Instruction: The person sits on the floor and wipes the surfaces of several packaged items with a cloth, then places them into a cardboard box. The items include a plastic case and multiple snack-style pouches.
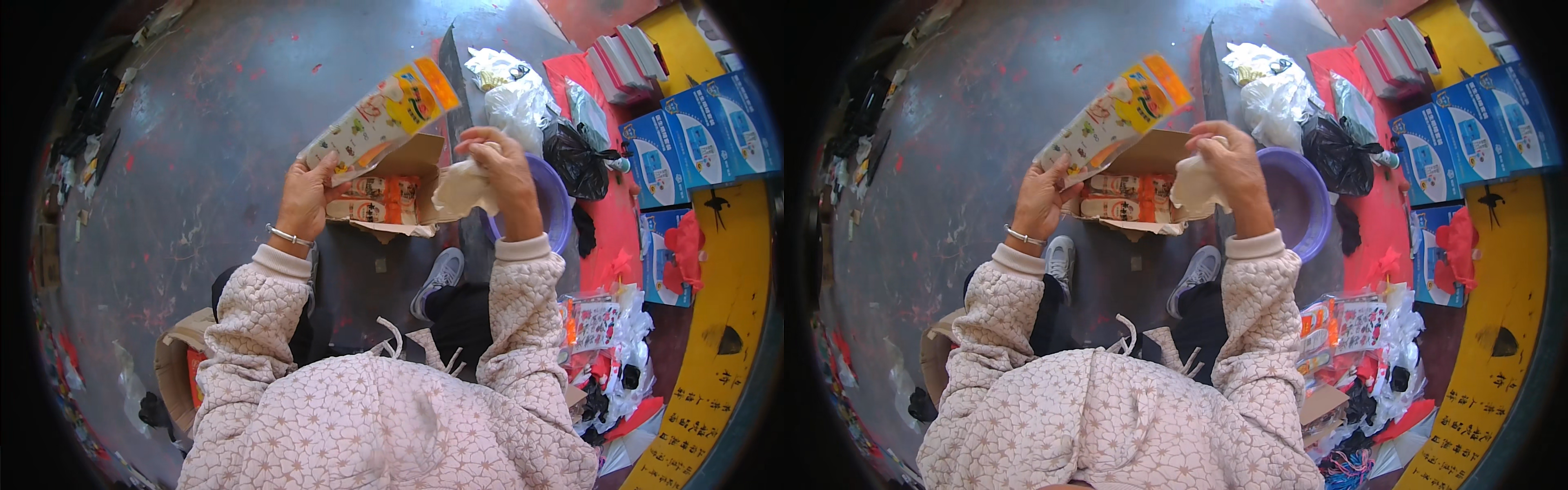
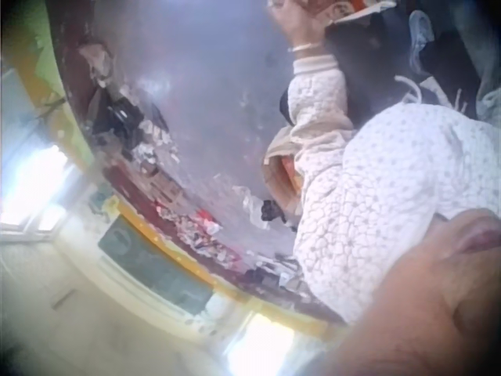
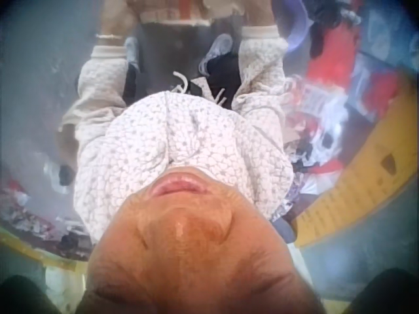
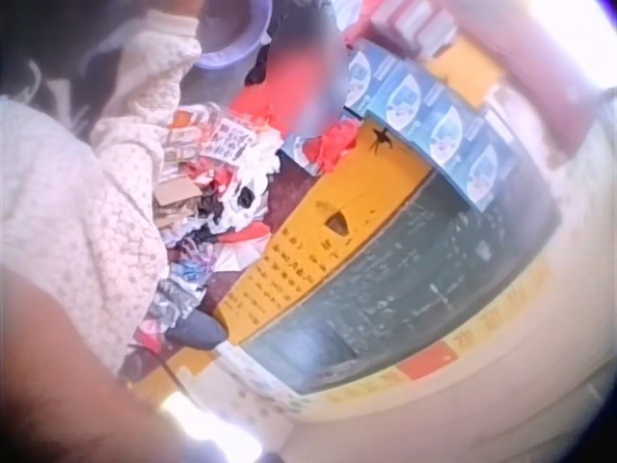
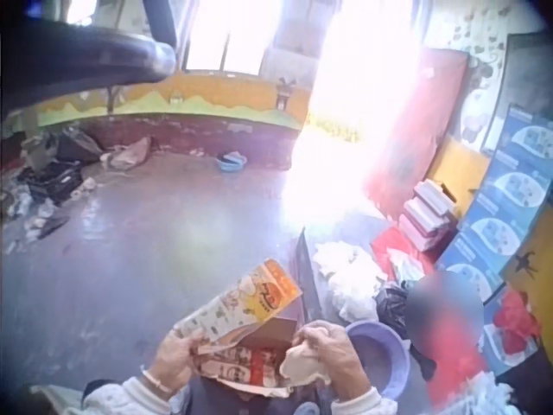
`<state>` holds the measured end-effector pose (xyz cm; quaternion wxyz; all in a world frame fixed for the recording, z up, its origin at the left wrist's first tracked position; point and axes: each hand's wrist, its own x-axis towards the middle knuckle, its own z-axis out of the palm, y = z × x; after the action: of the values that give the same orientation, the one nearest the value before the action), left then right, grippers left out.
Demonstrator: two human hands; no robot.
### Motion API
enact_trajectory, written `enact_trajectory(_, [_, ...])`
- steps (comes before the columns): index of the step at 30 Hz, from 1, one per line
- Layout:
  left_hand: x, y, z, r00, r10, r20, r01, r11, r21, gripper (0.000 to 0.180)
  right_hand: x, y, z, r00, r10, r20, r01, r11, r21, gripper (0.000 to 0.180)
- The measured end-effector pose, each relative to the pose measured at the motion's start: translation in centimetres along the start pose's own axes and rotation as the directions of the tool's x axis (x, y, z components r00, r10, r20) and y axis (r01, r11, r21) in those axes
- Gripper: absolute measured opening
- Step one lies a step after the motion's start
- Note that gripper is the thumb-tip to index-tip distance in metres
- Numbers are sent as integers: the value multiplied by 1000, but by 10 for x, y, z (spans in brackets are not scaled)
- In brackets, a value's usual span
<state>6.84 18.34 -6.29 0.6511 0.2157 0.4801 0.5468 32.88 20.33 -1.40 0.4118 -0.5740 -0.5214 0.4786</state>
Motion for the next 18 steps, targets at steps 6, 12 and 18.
enact_trajectory(6, [-4, 7, -2, 866, 395, 307, -499, 654, 568, 8, -13, -40, 35, 937, -317, 147, 347, 800, -489, 32])
enact_trajectory(12, [-1, 12, -8, 789, 396, 470, -614, 525, 589, 19, 10, -2, 59, 953, -200, 227, 302, 680, -668, 25])
enact_trajectory(18, [-4, 27, -15, 884, 445, 146, -457, 753, 473, 41, 68, 16, 54, 910, 36, 414, 280, 682, -675, 31])
